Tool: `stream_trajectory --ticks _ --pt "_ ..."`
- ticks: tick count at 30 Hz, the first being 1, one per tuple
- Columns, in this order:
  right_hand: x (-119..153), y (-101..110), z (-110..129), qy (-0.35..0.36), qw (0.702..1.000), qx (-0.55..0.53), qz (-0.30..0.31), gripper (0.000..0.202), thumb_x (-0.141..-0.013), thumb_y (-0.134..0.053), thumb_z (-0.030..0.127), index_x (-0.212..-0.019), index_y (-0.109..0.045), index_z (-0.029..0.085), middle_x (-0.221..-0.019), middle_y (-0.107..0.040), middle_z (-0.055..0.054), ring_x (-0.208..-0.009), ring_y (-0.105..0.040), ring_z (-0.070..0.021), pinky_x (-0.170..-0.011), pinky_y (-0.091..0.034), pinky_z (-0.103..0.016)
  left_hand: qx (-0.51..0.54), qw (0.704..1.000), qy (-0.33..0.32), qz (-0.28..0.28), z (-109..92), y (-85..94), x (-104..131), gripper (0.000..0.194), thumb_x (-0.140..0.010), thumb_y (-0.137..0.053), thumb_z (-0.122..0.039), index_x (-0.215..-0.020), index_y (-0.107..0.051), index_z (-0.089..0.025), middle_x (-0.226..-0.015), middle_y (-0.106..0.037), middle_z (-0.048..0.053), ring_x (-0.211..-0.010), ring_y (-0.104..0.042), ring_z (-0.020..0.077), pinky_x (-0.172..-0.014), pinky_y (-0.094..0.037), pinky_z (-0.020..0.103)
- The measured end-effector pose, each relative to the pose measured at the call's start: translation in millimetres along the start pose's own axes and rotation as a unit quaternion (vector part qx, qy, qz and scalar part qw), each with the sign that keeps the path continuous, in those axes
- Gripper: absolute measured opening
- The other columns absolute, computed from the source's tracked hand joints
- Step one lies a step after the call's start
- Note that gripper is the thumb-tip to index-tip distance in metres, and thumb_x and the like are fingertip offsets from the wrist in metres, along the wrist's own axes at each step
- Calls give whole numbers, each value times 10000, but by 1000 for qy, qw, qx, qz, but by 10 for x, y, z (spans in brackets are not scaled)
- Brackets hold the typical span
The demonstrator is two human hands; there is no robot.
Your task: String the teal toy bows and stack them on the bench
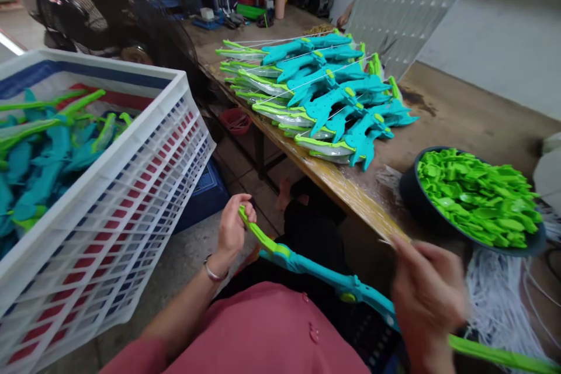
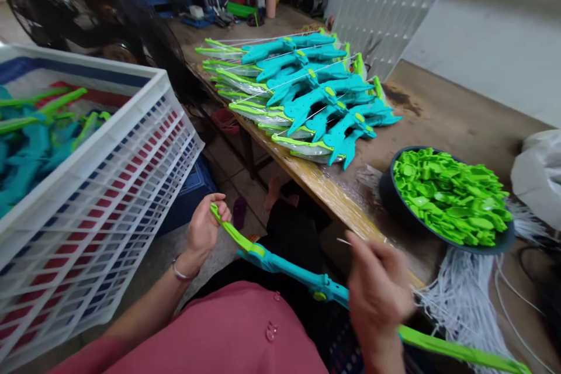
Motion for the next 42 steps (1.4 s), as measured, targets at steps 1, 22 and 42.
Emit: stream_trajectory --ticks 1,22,42 --pt "-122 -166 268 26 999 -20 24 275 -954 -609 103 -1133 -724 277 -876 -614 -22 -739 -578 -157 -632 -444 -275 11 1000 -10 24 -55 -85 40 491 -820 -702 -631 -939 -662 -156 -622 -491 -45 -519 -472 103 -539 -409 248" --pt "-431 -898 1795 164 928 -275 190 161 -1025 -491 65 -1067 -630 135 -968 -657 -86 -865 -657 -154 -682 -556 -238 146 962 -110 204 -714 -376 600 273 -988 -573 -459 -1005 -704 -220 -622 -464 -30 -525 -411 111 -521 -376 220" --pt "-367 -951 1785 200 911 -278 228 169 -1026 -490 72 -1085 -622 161 -954 -637 -73 -835 -604 -165 -677 -547 -287 86 982 -77 150 -741 -331 631 438 -908 -625 -645 -1004 -682 -222 -688 -558 13 -609 -474 161 -585 -451 304"
Point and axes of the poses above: each hand's wrist, its own x-axis away from the middle knuckle, its own y-axis out of the back of the hand, z = x × y, the point moved 2 cm from there along -x, towards the middle knuckle
